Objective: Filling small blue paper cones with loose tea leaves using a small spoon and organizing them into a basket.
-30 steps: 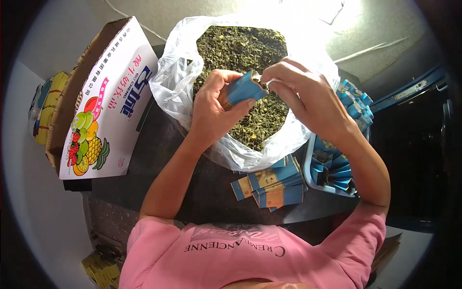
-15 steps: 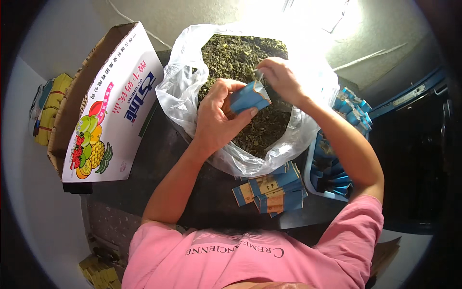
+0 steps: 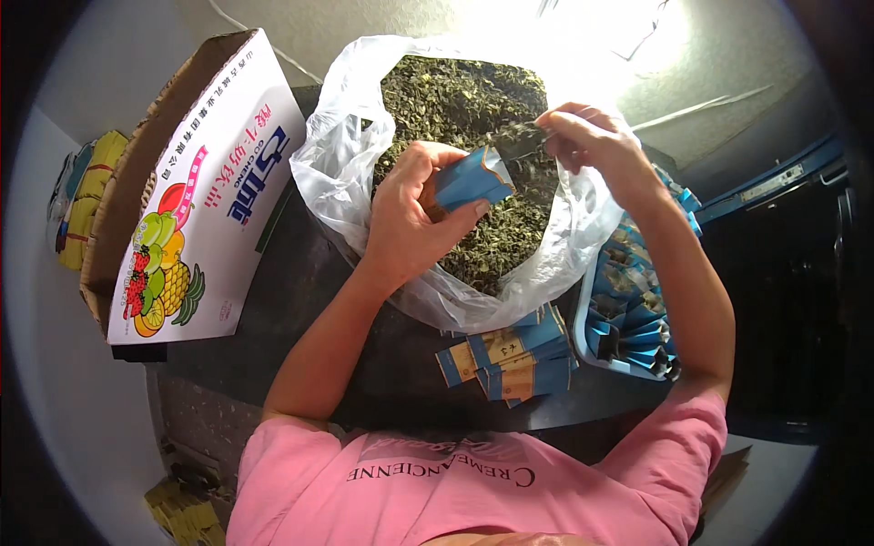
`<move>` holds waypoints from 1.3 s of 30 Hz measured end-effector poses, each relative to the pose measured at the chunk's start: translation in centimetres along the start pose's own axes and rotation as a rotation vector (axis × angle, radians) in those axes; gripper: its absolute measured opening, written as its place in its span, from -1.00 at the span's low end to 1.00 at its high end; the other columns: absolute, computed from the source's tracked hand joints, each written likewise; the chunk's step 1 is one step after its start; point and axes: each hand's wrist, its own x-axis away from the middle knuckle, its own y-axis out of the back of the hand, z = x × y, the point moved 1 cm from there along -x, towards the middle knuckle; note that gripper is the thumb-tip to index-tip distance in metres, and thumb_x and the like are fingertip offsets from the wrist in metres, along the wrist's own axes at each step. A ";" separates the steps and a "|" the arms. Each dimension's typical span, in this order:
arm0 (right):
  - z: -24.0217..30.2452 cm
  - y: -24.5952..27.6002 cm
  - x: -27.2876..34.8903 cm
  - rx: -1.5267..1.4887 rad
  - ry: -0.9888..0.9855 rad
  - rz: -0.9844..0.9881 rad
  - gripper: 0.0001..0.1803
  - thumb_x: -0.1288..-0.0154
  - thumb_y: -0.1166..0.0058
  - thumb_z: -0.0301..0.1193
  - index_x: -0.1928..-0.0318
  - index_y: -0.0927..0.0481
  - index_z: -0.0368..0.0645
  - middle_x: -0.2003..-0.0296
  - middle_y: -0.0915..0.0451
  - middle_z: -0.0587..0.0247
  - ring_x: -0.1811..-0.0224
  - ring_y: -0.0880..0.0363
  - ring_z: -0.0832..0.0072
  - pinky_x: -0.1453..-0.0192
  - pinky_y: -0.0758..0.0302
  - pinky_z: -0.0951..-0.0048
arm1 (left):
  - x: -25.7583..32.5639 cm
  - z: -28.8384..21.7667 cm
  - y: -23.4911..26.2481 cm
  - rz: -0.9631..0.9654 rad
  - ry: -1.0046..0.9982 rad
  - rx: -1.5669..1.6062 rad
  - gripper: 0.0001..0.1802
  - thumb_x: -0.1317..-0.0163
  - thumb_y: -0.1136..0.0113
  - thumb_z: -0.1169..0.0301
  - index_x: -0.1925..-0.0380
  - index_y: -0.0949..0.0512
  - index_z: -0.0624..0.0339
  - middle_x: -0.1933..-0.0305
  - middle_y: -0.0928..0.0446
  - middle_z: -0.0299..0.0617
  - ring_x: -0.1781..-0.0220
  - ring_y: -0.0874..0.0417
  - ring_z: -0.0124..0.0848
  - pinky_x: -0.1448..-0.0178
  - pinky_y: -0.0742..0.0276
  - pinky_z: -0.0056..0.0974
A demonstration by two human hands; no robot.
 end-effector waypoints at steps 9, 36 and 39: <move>1.8 -1.2 3.1 0.198 0.220 -0.064 -0.77 -0.45 0.03 -0.34 0.14 -0.65 -0.17 0.56 -0.48 0.42 0.54 -0.34 0.73 0.46 -0.28 0.62 | 0.0 0.0 -0.1 0.010 -0.006 -0.026 -0.54 -0.04 -0.42 0.51 0.04 -0.48 0.29 0.09 -0.47 -0.15 0.11 -0.62 -0.46 0.08 -0.61 -0.35; -4.3 -3.3 -2.6 0.111 -0.056 0.093 -0.66 -0.41 0.01 -0.21 0.17 -0.64 -0.25 0.45 -0.60 0.30 0.45 -0.55 0.62 0.43 -0.50 0.57 | 0.0 1.4 -0.4 -0.031 -0.064 -0.012 -0.54 0.01 -0.44 0.48 0.07 -0.50 0.25 0.14 -0.50 -0.14 0.12 -0.61 -0.36 0.04 -0.57 -0.29; -2.5 -2.0 -1.7 -0.008 -0.090 0.103 -0.67 -0.43 -0.01 -0.18 0.12 -0.64 -0.19 0.44 -0.57 0.36 0.49 -0.50 0.66 0.42 -0.44 0.63 | 0.0 1.0 -0.1 -0.031 -0.074 -0.086 -0.54 0.01 -0.44 0.48 0.08 -0.50 0.24 0.14 -0.50 -0.13 0.12 -0.61 -0.35 0.04 -0.56 -0.27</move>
